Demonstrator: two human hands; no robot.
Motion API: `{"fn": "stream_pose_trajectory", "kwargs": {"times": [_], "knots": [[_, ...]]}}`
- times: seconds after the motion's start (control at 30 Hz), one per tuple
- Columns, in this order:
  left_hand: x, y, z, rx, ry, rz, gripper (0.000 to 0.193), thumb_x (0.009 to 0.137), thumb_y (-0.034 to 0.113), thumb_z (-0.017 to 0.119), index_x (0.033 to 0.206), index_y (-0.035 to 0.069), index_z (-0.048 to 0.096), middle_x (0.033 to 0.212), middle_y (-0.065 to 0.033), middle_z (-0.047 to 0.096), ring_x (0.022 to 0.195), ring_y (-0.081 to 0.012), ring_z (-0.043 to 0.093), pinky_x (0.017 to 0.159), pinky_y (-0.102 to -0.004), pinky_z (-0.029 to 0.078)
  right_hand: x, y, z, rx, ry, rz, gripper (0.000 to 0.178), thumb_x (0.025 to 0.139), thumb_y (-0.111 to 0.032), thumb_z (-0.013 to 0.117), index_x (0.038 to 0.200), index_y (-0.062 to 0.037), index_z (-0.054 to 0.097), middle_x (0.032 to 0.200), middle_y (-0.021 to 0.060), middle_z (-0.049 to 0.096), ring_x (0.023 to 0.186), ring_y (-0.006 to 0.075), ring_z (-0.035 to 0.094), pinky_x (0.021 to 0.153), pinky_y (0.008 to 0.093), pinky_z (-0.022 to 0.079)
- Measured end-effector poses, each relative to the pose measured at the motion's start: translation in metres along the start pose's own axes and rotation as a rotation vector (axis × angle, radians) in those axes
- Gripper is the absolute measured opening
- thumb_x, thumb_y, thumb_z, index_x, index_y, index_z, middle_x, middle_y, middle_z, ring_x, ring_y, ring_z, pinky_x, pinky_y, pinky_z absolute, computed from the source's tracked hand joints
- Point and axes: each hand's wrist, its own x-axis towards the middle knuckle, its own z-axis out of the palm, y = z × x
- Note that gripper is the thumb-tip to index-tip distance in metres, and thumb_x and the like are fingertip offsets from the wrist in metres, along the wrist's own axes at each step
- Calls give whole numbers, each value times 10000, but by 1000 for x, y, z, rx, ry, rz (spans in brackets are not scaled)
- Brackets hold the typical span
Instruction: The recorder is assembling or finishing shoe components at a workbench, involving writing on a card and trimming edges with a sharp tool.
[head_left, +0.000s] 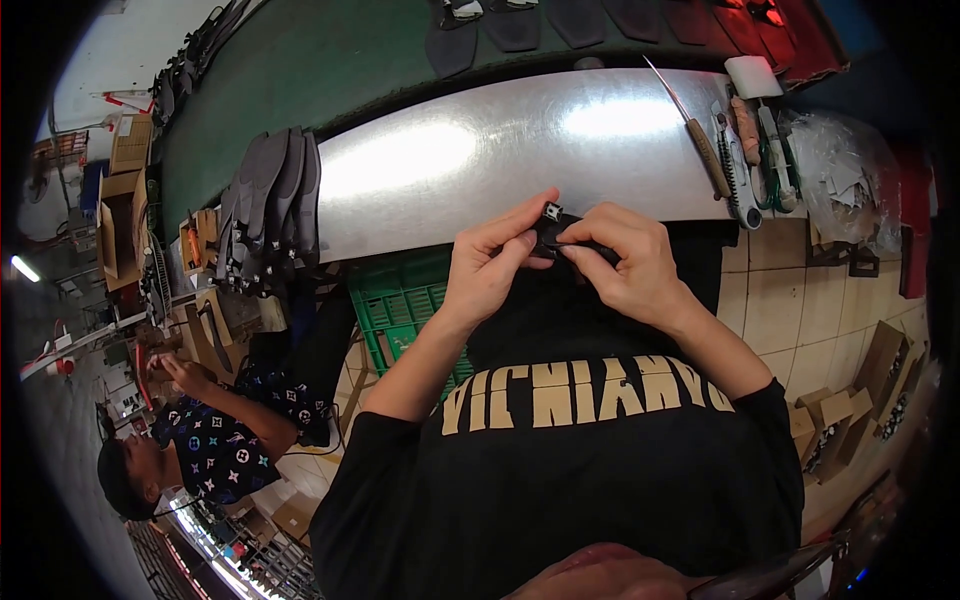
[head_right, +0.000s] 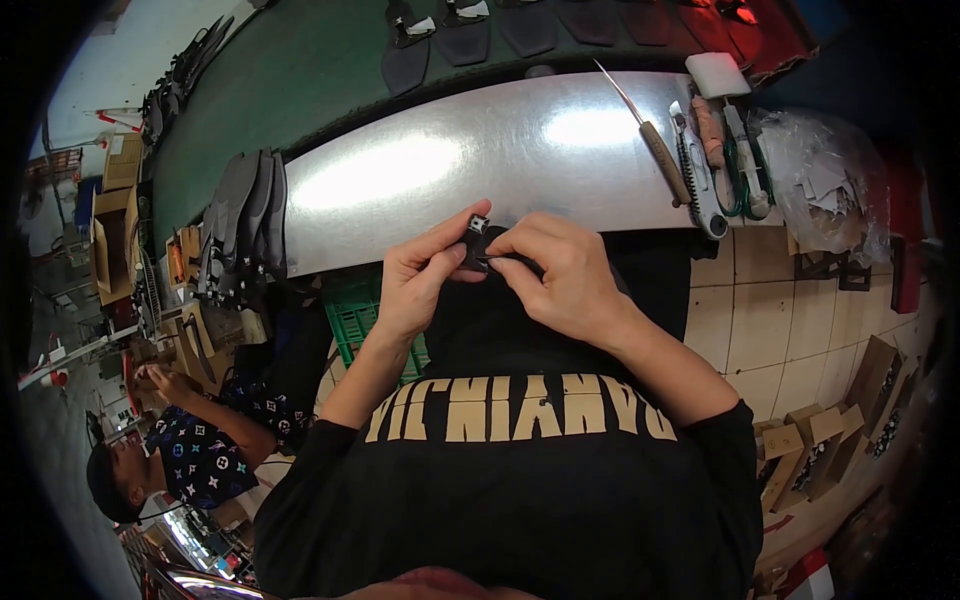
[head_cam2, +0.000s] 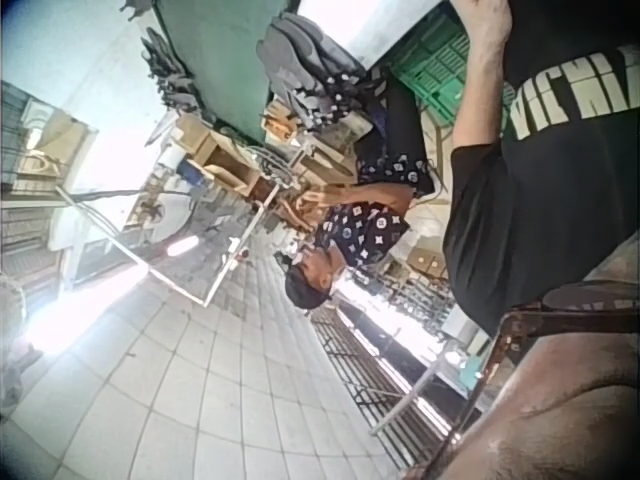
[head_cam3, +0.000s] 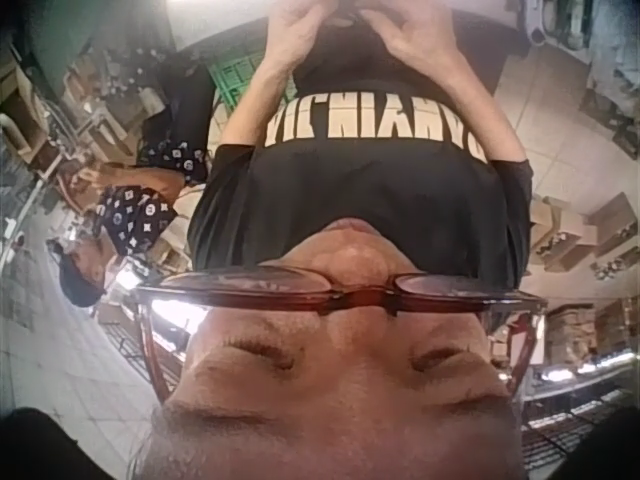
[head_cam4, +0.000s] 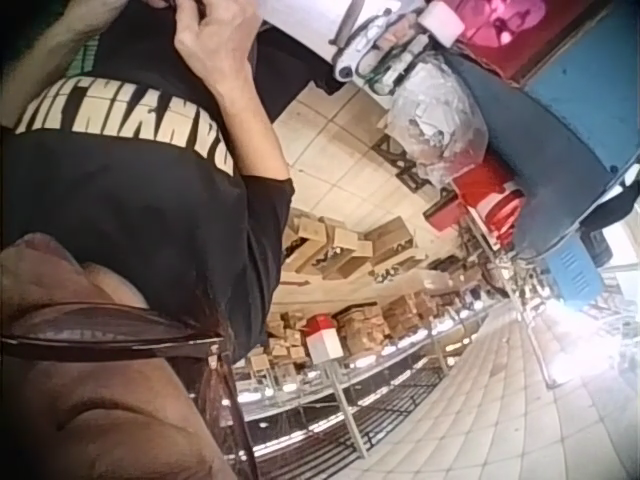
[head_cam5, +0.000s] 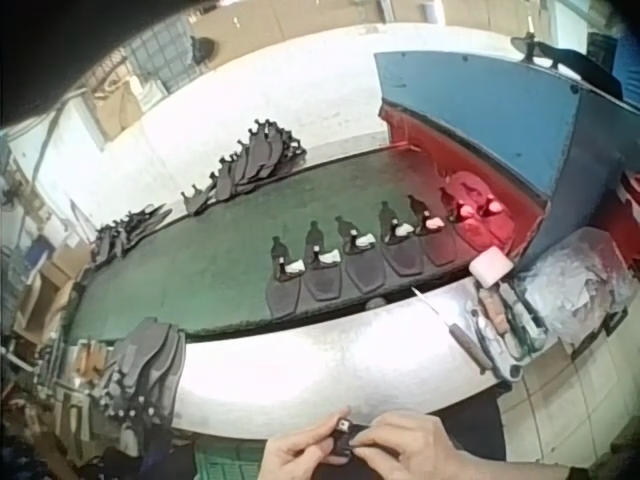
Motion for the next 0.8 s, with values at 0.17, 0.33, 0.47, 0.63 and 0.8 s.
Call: {"fn": "stream_pose_trajectory", "kwargs": {"times": [0.17,0.33,0.47,0.63,0.8], "knots": [[1,-7,3,-24,42,12,426,862,-89,504,1266,9,597,1326,-155,571,1063,-182,640,744,-247,597,1,5,-1,-135,-27,-124,114,742,-60,720,847,-41,678,802,80,603,731,271,617,633,352,486],[9,-6,-7,-32,52,-83,425,807,-96,542,1211,-5,635,1230,-148,636,953,-157,673,684,-225,590,8,7,-13,-117,-170,-191,224,705,-28,747,918,-37,682,882,95,610,753,254,618,629,324,478],[13,-2,-8,-58,33,-140,412,787,-101,542,1169,-4,663,1183,-138,661,885,-145,682,653,-215,583,5,5,-12,-27,-216,-80,270,684,-77,782,921,-68,652,867,72,576,757,244,602,644,330,466],[13,0,-3,-28,63,-137,412,788,-101,548,1169,3,665,1187,-135,660,885,-141,682,658,-216,584,1,8,-5,-10,-165,2,267,677,-109,795,886,-90,631,841,55,557,745,242,600,634,341,466],[13,-1,-1,-43,91,-104,409,793,-101,550,1172,3,662,1193,-135,657,900,-151,683,675,-223,592,-2,13,2,-45,-82,-23,225,693,-94,772,866,-87,628,822,53,559,717,235,596,610,337,462]]}}
